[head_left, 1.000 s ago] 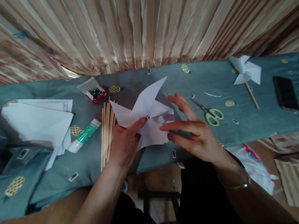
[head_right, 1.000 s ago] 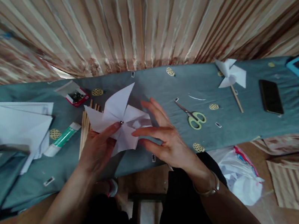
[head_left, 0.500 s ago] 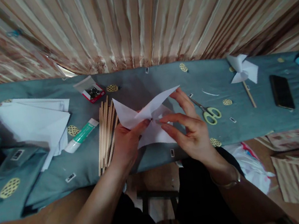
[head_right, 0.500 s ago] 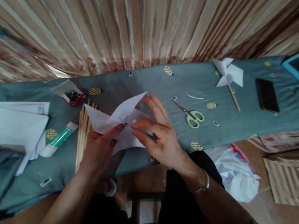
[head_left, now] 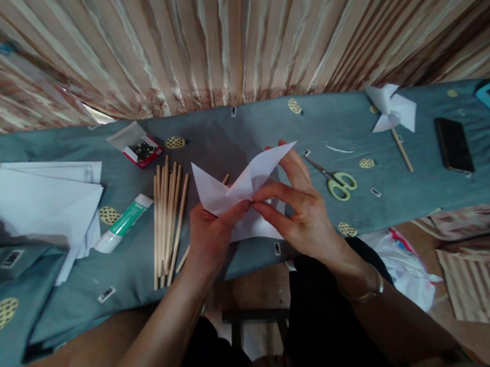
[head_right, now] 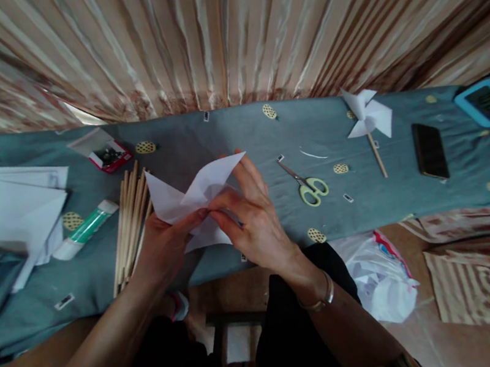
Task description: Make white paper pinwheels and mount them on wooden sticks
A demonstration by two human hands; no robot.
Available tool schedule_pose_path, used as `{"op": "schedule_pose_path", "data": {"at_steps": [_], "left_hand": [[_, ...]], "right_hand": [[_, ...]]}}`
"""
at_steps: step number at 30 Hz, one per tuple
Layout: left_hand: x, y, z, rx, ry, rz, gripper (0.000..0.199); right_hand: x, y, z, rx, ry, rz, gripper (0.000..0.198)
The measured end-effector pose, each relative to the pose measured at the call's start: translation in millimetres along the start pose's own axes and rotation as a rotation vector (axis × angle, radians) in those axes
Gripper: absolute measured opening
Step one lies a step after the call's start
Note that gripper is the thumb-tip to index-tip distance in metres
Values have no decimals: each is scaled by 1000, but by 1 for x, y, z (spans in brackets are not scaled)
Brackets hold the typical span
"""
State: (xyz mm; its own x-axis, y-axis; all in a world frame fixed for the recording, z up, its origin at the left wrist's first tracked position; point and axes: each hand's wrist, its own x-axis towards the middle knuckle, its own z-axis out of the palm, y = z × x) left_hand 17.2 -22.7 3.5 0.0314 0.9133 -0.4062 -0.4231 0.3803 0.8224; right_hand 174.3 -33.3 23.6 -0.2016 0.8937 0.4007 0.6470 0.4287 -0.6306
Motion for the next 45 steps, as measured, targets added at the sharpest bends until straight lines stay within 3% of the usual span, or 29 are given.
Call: {"op": "schedule_pose_path", "data": {"at_steps": [6, 14, 19, 24, 28, 34, 38, 41, 45], "left_hand": [[-3, 3, 1, 49, -12, 33, 20], [-2, 5, -2, 102, -11, 85, 26], [1, 13, -2, 31, 59, 63, 22], [4, 22, -4, -99, 120, 43, 26], [4, 24, -5, -136, 106, 22, 27], [4, 24, -2, -186, 107, 11, 31], [4, 22, 0, -171, 91, -7, 33], [2, 19, 2, -164, 54, -5, 33], [0, 15, 5, -133, 45, -28, 29]], "right_hand": [[1, 4, 2, 95, -56, 133, 5], [1, 1, 4, 134, -117, 138, 7], [2, 10, -7, 246, -105, 154, 5], [-5, 48, -18, 26, 34, 225, 9], [-16, 61, -15, -149, -70, 172, 9], [-12, 39, -28, -3, 38, 121, 17], [-8, 17, -35, 187, -137, 113, 36], [-9, 9, -31, 259, -232, 95, 31], [-8, 7, -20, 295, -181, 83, 18]]}}
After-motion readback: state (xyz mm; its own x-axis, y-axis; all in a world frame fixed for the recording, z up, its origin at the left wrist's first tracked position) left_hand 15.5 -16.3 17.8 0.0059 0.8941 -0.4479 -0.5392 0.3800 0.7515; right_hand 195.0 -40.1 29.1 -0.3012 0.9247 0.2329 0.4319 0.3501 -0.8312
